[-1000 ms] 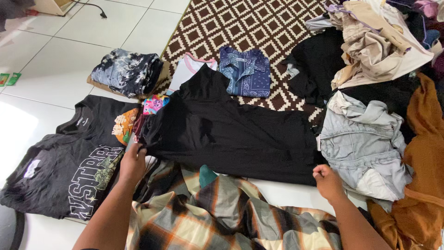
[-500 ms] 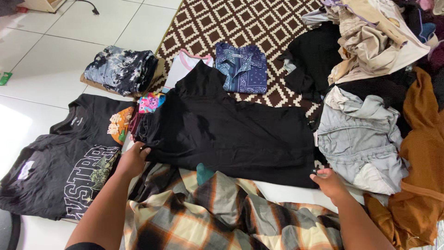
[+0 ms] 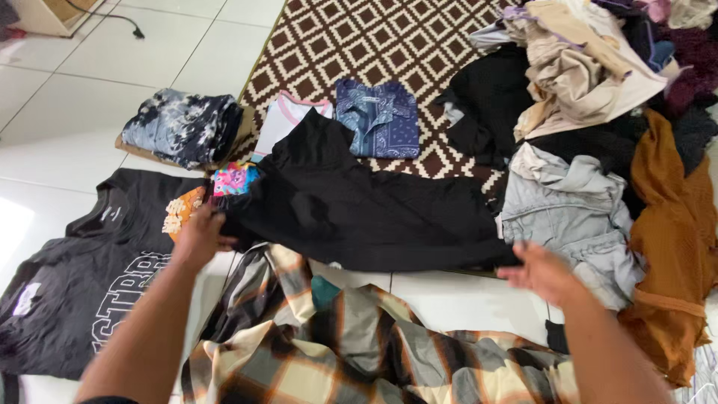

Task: The person folds clean clothes on the floor, laying each garment flat, smoothing it, and folding it before setting it on a pile with other folded items. They handle t-shirts, a patterned button-up shirt, and other garments one at a time.

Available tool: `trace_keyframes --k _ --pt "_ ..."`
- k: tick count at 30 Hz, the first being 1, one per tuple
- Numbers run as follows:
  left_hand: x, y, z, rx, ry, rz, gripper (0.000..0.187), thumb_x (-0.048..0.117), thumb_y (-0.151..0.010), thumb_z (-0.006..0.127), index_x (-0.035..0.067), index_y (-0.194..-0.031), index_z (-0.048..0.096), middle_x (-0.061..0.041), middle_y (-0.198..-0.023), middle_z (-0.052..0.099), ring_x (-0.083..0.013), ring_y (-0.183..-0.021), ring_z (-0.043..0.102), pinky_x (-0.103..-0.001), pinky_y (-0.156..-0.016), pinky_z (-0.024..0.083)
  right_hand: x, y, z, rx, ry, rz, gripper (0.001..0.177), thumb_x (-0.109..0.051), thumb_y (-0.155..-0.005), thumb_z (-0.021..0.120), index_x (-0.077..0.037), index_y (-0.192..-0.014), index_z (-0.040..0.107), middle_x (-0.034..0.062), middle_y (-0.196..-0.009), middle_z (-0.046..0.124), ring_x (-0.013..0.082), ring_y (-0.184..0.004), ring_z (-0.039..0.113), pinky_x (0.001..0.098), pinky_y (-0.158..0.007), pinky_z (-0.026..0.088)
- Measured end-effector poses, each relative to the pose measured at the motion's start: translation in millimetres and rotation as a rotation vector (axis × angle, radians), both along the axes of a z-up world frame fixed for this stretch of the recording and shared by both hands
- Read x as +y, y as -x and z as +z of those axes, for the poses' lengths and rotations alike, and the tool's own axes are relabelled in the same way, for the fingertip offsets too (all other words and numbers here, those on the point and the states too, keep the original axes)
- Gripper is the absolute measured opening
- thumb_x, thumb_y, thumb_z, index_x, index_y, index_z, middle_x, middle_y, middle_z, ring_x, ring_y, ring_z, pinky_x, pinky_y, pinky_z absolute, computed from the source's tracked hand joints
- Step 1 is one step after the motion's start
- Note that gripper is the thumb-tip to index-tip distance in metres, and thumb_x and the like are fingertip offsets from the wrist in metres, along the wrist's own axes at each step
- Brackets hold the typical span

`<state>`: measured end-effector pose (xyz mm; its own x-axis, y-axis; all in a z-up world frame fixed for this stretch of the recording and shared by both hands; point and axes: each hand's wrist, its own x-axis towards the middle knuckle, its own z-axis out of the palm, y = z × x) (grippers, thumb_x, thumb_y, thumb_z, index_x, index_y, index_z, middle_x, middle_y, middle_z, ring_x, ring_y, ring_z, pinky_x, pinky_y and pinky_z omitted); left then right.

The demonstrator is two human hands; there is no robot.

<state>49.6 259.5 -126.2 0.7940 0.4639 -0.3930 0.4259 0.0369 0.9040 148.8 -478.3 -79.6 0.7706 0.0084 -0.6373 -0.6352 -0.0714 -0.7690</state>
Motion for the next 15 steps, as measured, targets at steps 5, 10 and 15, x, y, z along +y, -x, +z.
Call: trace_keyframes --k 5,10,15 --pt "17 -98 168 0.101 -1.726 -0.596 0.073 0.043 -0.062 0.095 0.016 -0.123 0.065 -0.011 -0.132 0.062 -0.0297 -0.117 0.065 -0.04 -0.09 0.058 9 -119 135 -0.441 0.373 -0.027 0.039 -0.028 -0.113 0.054 0.01 -0.117 0.057 0.0215 -0.099 0.066 0.0294 -0.072 0.067 0.037 -0.053 0.05" --pt "6 -126 331 -0.461 -0.746 0.021 0.035 0.027 -0.1 0.077 0.004 -0.12 0.061 -0.011 -0.081 0.069 -0.0168 -0.063 0.068 -0.032 -0.048 0.05 -9 -171 264 -0.712 -0.102 -0.266 0.028 -0.021 -0.105 0.059 -0.006 -0.127 0.051 0.0143 -0.114 0.067 0.0285 -0.08 0.075 0.0413 -0.073 0.067" --pt "-6 -98 364 -0.611 -0.619 -0.033 0.031 0.02 -0.101 0.074 0.004 -0.122 0.058 -0.004 -0.089 0.066 -0.0115 -0.067 0.067 -0.024 -0.049 0.05 -27 -137 284 -0.789 0.058 -0.145 0.02 -0.018 -0.114 0.057 -0.006 -0.13 0.056 0.0168 -0.118 0.068 0.0262 -0.093 0.071 0.0389 -0.084 0.063"
